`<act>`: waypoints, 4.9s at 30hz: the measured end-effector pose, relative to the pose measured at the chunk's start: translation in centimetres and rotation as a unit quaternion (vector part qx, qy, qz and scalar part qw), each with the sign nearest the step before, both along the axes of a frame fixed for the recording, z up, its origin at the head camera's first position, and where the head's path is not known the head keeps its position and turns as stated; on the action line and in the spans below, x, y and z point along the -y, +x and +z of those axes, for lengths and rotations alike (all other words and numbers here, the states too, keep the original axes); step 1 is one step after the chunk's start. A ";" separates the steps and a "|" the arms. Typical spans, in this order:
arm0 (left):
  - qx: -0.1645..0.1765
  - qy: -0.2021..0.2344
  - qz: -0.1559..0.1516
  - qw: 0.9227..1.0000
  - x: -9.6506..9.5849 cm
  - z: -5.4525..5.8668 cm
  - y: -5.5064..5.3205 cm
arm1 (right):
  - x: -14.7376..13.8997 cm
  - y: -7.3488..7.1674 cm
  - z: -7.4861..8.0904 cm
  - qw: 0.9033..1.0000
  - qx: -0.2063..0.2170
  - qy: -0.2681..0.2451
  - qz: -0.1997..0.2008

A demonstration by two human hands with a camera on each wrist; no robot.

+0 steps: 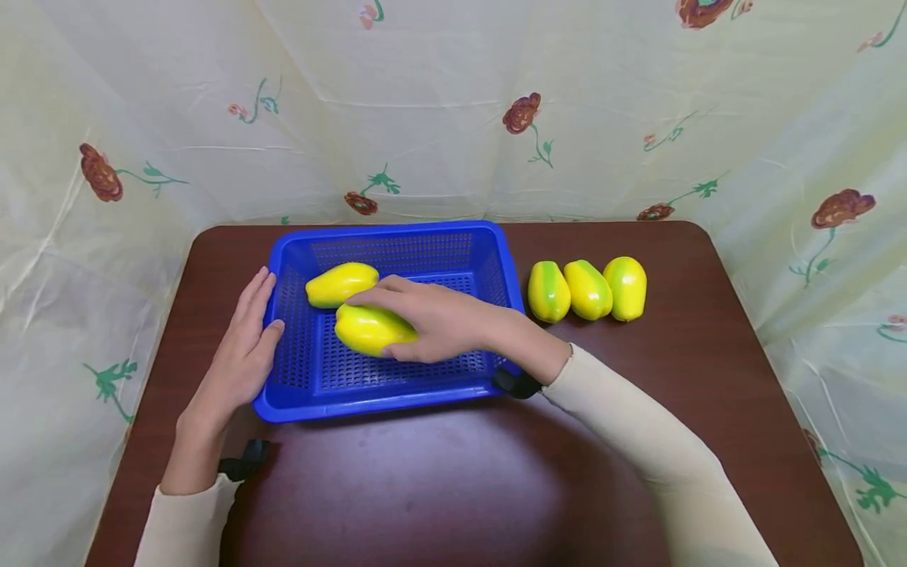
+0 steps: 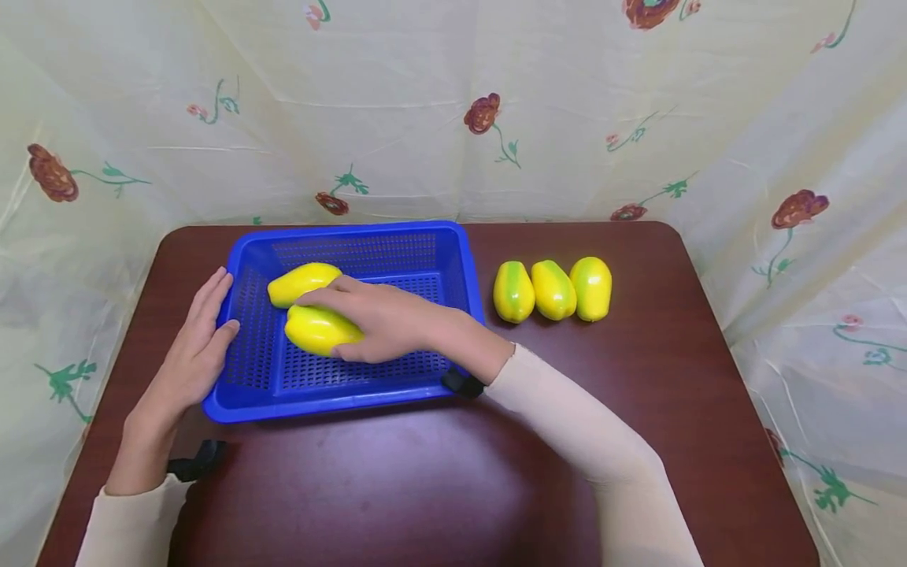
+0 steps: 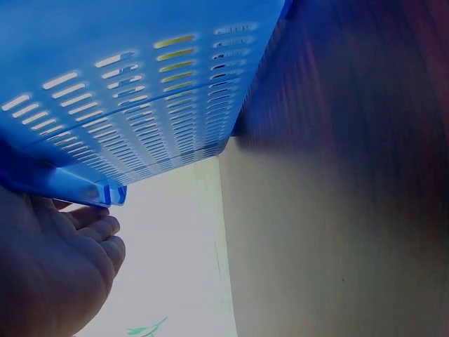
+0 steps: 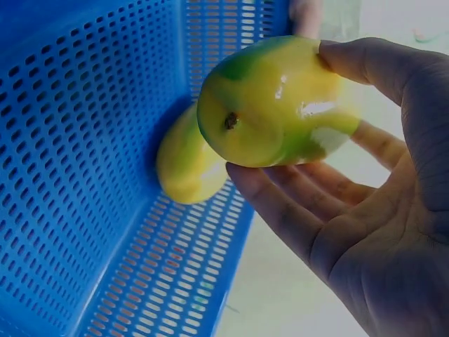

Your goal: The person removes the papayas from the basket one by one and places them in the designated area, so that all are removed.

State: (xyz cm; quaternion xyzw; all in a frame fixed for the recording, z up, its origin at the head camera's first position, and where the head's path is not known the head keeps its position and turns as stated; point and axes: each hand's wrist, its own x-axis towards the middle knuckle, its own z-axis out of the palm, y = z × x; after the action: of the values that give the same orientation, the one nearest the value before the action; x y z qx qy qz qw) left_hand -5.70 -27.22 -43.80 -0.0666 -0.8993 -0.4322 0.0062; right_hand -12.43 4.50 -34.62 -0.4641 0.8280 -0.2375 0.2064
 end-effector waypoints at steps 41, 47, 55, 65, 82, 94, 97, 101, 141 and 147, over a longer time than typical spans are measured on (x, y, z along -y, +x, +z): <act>0.015 -0.016 0.005 1.000 0.5 0.6 0.2 | -9.3 5.2 -2.3 0.946 0.053 -0.203 -0.246; 0.015 -0.008 0.004 1.000 0.4 0.4 0.4 | -10.8 6.0 -2.2 0.931 0.051 -0.223 -0.284; 0.007 -0.013 -0.003 1.000 0.6 0.4 0.2 | -12.8 7.7 -2.9 0.911 0.035 -0.253 -0.324; 0.011 -0.017 0.001 1.000 0.4 0.5 0.0 | -14.9 8.8 -3.7 0.889 0.041 -0.277 -0.362; 0.014 -0.018 0.004 1.000 0.5 0.2 -0.1 | -18.4 10.3 -5.1 0.868 0.019 -0.279 -0.410; 0.010 -0.018 0.002 1.000 0.0 0.4 -0.2 | -20.6 11.3 -8.5 0.866 0.025 -0.221 -0.448; 0.011 -0.023 0.002 1.000 0.1 0.5 -0.1 | -20.7 11.5 -9.5 0.866 0.022 -0.192 -0.462; 0.011 -0.027 0.003 1.000 0.2 0.5 -0.1 | -20.7 11.4 -10.2 0.865 0.015 -0.170 -0.471; 0.022 -0.015 0.000 1.000 0.4 0.9 -0.3 | -20.8 11.3 -11.5 0.839 0.051 -0.127 -0.527; 0.020 -0.013 -0.001 1.000 0.5 0.8 -0.4 | -20.8 11.1 -11.7 0.834 0.031 -0.138 -0.533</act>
State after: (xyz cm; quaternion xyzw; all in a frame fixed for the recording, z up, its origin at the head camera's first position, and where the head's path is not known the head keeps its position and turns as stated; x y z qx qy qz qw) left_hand -6.05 -27.70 -43.01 -0.0592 -0.9047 -0.4218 -0.0135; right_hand -1.34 25.25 -46.35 0.0331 0.8987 -0.4373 0.0075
